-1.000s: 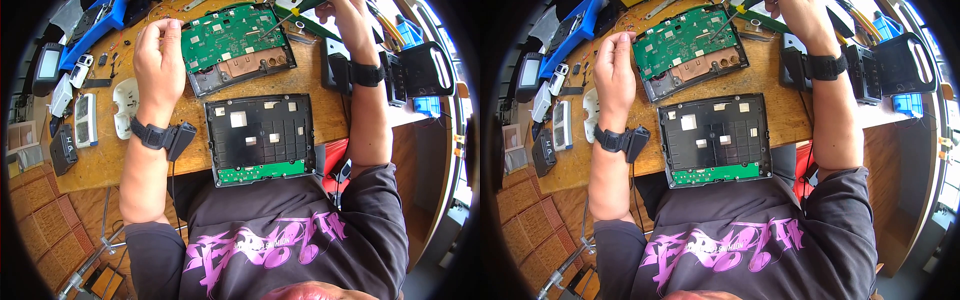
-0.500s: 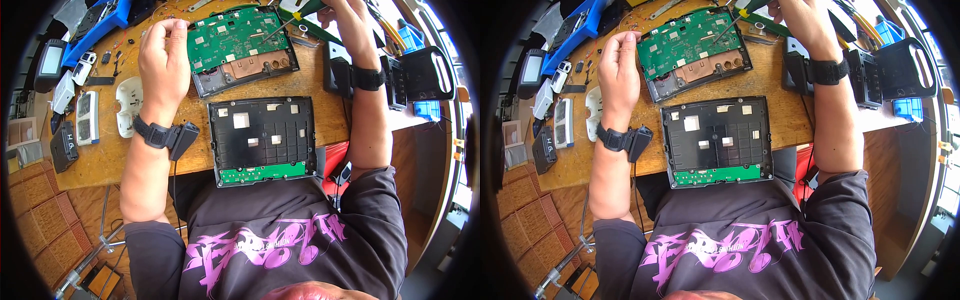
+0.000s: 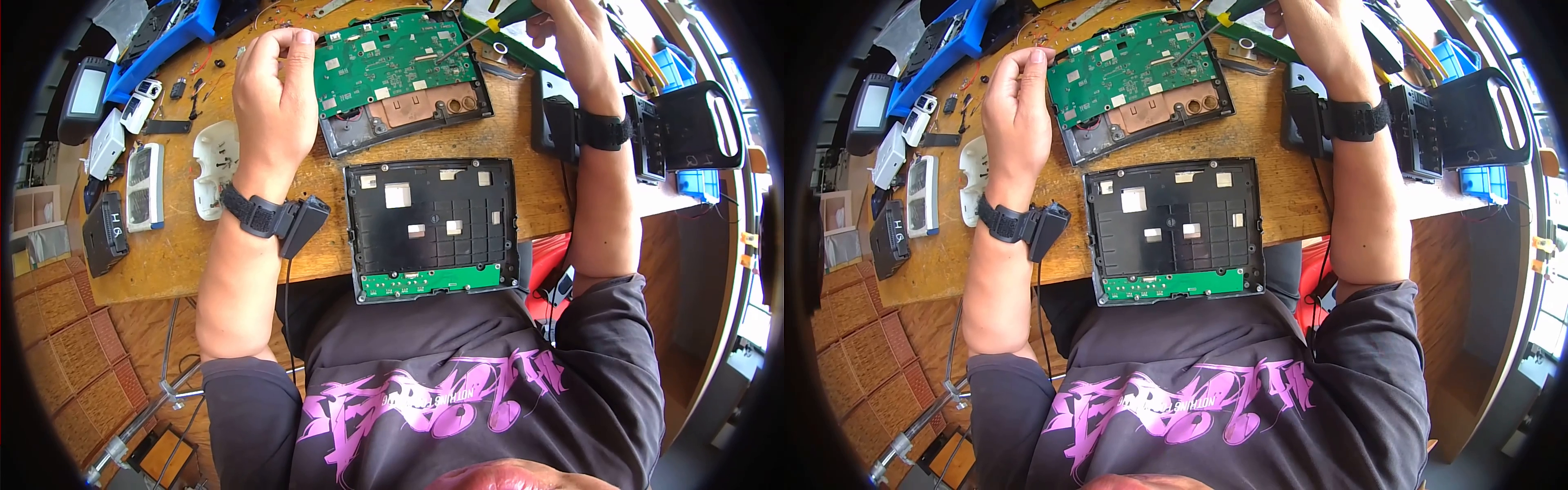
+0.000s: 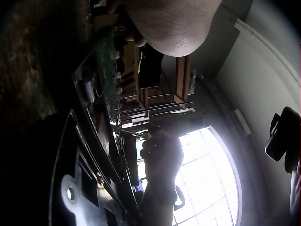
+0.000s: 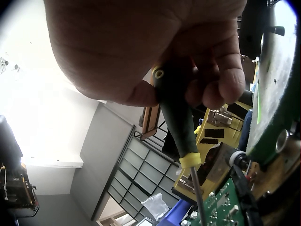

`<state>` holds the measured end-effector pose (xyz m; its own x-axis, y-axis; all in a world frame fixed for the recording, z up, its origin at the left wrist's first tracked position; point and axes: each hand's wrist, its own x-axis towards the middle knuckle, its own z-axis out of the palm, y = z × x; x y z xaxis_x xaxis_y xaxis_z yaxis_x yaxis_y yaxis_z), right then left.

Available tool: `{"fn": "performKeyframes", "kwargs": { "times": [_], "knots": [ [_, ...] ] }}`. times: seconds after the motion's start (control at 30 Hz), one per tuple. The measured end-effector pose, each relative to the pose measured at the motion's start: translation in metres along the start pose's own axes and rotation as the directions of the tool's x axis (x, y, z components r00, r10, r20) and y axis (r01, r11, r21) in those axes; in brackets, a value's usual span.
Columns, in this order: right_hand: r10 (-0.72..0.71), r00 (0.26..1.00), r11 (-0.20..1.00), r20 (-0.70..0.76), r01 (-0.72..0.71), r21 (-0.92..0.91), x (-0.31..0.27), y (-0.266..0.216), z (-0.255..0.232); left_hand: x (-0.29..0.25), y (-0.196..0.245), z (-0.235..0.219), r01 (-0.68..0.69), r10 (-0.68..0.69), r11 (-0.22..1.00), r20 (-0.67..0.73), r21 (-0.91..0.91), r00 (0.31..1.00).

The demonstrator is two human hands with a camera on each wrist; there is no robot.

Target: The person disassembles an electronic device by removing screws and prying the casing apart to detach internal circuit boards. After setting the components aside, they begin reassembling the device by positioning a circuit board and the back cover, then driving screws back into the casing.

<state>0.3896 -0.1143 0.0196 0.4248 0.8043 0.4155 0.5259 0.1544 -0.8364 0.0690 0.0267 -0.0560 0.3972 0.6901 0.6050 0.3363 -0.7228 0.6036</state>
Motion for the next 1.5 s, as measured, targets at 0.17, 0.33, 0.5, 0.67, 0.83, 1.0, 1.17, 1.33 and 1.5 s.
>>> {"fn": "performKeyframes", "kwargs": {
  "times": [0.17, 0.33, 0.5, 0.67, 0.83, 1.0, 1.17, 1.33, 1.5],
  "knots": [
    [0.000, 0.998, 1.000, -0.064, 0.002, 0.028, -0.002, -0.002, 0.003, 0.000, 0.000, 0.000, 0.014, -0.014, 1.000, 0.007, -0.006, 1.000],
    [-0.133, 0.991, 0.988, 0.009, 0.132, 0.082, -0.007, -0.010, 0.001, 0.000, 0.001, 0.000, 0.001, -0.001, 1.000, 0.007, -0.006, 1.000],
    [-0.161, 0.986, 0.985, 0.030, 0.158, 0.074, -0.008, -0.014, 0.000, 0.000, 0.001, 0.001, -0.001, 0.001, 1.000, 0.001, -0.008, 1.000],
    [-0.161, 0.986, 0.985, 0.038, 0.158, 0.071, -0.008, -0.013, 0.000, 0.000, 0.002, 0.000, 0.006, -0.006, 1.000, 0.011, -0.008, 1.000],
    [-0.149, 0.988, 0.988, 0.040, 0.147, 0.054, -0.008, -0.014, 0.001, 0.000, 0.002, 0.000, 0.001, -0.001, 1.000, 0.003, -0.009, 1.000],
    [-0.146, 0.988, 0.988, 0.040, 0.144, 0.049, -0.009, -0.014, 0.001, 0.000, 0.000, 0.001, -0.012, 0.012, 1.000, -0.005, -0.011, 1.000],
    [-0.178, 0.984, 0.982, 0.016, 0.177, 0.071, -0.005, 0.000, 0.002, 0.000, 0.004, 0.000, 0.001, -0.001, 1.000, -0.012, 0.008, 1.000],
    [-0.159, 0.986, 0.986, 0.040, 0.157, 0.047, -0.009, -0.013, 0.003, 0.000, 0.003, 0.001, -0.008, 0.008, 1.000, -0.017, -0.010, 1.000],
    [-0.147, 0.988, 0.988, 0.038, 0.145, 0.060, -0.008, -0.012, 0.002, 0.000, 0.002, 0.001, 0.002, -0.002, 1.000, -0.014, -0.003, 1.000]
  ]
}}
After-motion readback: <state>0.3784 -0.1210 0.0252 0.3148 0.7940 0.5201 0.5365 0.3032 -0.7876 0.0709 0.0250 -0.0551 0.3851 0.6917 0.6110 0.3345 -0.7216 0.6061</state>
